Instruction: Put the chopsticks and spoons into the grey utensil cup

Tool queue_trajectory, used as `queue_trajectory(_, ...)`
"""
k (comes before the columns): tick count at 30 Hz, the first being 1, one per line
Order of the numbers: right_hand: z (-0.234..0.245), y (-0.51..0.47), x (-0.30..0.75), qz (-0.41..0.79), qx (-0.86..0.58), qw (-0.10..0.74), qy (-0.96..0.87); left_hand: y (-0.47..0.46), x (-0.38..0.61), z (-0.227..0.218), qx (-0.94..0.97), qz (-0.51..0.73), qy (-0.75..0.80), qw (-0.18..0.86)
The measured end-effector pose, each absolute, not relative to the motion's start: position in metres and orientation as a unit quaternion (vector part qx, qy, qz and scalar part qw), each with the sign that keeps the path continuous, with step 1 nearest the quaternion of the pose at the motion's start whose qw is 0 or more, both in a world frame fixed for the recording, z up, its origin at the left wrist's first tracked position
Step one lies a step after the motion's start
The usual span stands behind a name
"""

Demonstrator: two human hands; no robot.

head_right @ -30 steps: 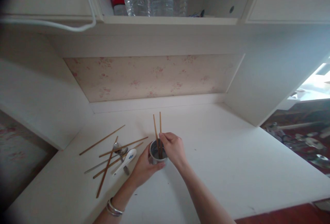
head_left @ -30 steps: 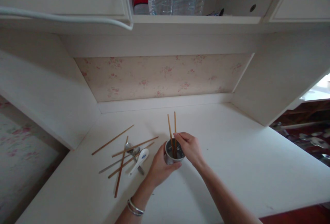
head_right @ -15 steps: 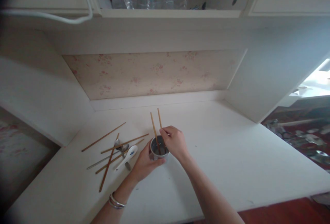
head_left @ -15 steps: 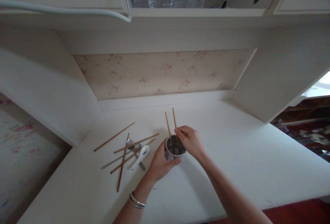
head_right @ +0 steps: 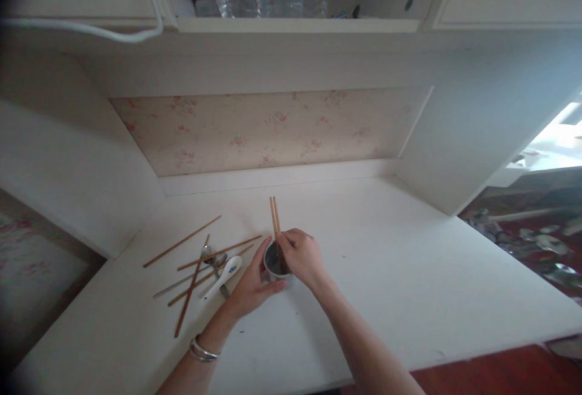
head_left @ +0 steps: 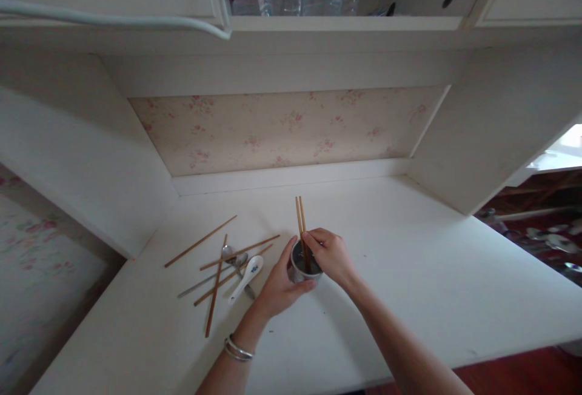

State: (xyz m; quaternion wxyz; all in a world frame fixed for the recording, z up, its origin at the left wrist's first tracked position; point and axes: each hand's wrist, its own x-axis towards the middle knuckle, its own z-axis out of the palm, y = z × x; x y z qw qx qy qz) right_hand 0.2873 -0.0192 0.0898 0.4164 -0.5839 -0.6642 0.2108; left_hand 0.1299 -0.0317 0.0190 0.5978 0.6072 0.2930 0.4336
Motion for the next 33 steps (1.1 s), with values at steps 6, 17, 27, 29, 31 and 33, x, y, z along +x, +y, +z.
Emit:
queue_trajectory(6, 0.09, -0.02, 0.29, 0.216, -0.588, 0.41, -0.663, -0.03, 0.128, 0.022, 0.614, 0.432, 0.287, 0.595)
queue_trajectory(17, 0.074, -0.028, 0.304, 0.337, -0.562, 0.469, -0.592, -0.028, 0.124, 0.027, 0.614, 0.423, 0.309, 0.59)
queue_trajectory(27, 0.022, -0.053, 0.294, 0.467, -0.432, 0.552, -0.539, -0.04, 0.119, 0.038, 0.675, 0.422, 0.351, 0.493)
queue_trajectory(29, 0.02, -0.052, 0.291, 0.448, -0.437, 0.554, -0.549, -0.033, 0.104, 0.046, 0.691, 0.427, 0.384, 0.44)
queue_trajectory(31, 0.019, -0.05, 0.291, 0.429, -0.45, 0.543, -0.564, -0.015, 0.081, 0.056, 0.692, 0.44, 0.448, 0.357)
queue_trajectory(33, 0.017, -0.049, 0.291, 0.405, -0.473, 0.538, -0.568, 0.012, 0.052, 0.067, 0.685, 0.422, 0.543, 0.24)
